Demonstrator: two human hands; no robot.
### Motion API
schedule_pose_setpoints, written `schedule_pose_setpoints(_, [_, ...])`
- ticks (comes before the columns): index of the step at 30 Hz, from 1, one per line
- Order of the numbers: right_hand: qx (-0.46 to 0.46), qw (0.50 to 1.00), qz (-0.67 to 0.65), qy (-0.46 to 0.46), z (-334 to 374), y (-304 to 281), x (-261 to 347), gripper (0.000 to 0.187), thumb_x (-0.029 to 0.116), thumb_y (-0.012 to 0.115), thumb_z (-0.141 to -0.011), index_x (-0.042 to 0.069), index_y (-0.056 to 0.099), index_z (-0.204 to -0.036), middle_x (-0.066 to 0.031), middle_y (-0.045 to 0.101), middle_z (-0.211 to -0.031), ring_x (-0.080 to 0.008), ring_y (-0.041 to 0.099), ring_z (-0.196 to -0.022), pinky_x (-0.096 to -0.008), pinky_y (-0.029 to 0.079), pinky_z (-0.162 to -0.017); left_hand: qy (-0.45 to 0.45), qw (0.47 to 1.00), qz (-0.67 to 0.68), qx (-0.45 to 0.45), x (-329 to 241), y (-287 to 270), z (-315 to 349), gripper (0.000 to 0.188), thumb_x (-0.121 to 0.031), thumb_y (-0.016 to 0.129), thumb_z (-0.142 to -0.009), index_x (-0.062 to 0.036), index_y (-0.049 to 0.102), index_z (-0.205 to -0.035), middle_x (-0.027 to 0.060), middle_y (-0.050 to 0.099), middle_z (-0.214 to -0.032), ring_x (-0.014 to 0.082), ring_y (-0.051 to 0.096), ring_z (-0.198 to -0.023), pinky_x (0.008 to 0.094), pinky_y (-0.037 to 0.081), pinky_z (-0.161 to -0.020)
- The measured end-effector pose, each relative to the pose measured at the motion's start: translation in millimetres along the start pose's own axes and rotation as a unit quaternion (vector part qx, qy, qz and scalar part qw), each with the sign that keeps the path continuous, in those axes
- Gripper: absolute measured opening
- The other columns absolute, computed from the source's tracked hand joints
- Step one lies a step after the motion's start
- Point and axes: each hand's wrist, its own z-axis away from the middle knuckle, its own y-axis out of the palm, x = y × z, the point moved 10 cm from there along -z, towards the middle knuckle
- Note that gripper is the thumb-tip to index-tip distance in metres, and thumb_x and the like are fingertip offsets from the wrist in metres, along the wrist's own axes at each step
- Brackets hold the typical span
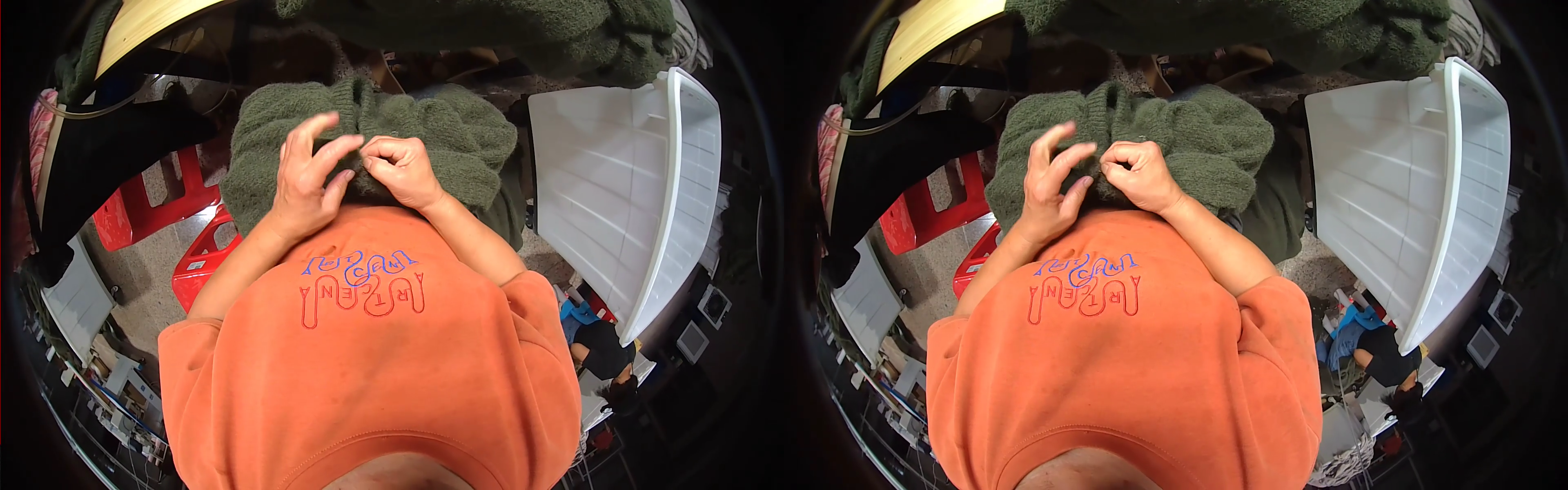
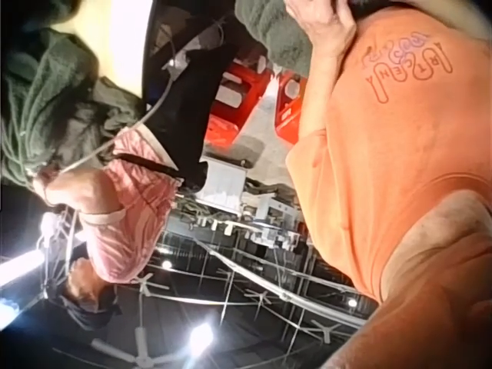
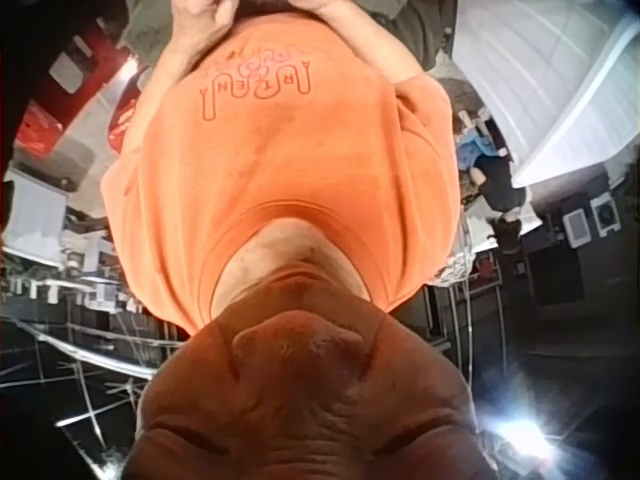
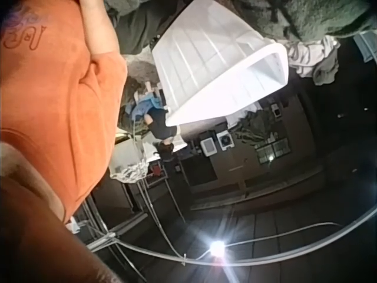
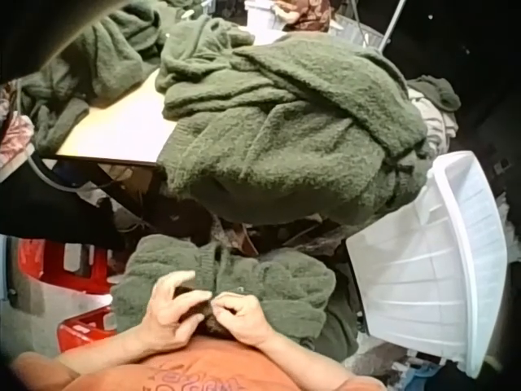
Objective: Inspecting a green knit garment and removing loose threads or small imperfections by hand.
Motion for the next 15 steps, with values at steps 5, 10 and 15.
schedule_pose_setpoints(5, [0.039, 0.997, -0.020, 0.069, 3.0, 5.5, -18.6, 0.006, 0.001, 0.053, -0.075, -0.002, 0.056, -0.071, 0.0000, 0.053, -0.068, -0.0040, 0.042, -0.060, -0.0196, 0.035, -0.052, -0.142, 0.947, 0.205, 0.201, 40.2, 47.0, 16.4, 0.025, -0.004, 0.064, -0.065, -0.0048, 0.060, -0.089, 0.0092, 0.059, -0.081, 0.0227, 0.054, -0.067, 0.0295, 0.043, -0.062])
schedule_pose_setpoints(10, [0.043, 0.997, 0.062, 0.018, -0.2, 6.1, 8.5, 0.007, 0.004, 0.058, -0.074, 0.000, 0.054, -0.079, -0.0012, 0.053, -0.067, -0.0056, 0.046, -0.062, -0.0204, 0.038, -0.055, -0.274, 0.894, 0.309, 0.172, 63.4, 55.2, 35.9, 0.009, -0.006, 0.063, -0.070, -0.0002, 0.060, -0.077, 0.0022, 0.057, -0.066, 0.0075, 0.050, -0.062, 0.0224, 0.040, -0.056])
schedule_pose_setpoints(15, [0.113, 0.988, -0.045, 0.096, 3.7, 16.8, -9.3, 0.016, 0.007, 0.062, -0.073, 0.002, 0.054, -0.086, 0.0004, 0.054, -0.069, -0.0033, 0.047, -0.065, -0.0194, 0.039, -0.057, -0.342, 0.825, 0.400, 0.204, 68.9, 68.5, 48.0, 0.008, -0.007, 0.060, -0.075, 0.0002, 0.059, -0.074, -0.0016, 0.056, -0.067, 0.0036, 0.047, -0.062, 0.0182, 0.038, -0.055])
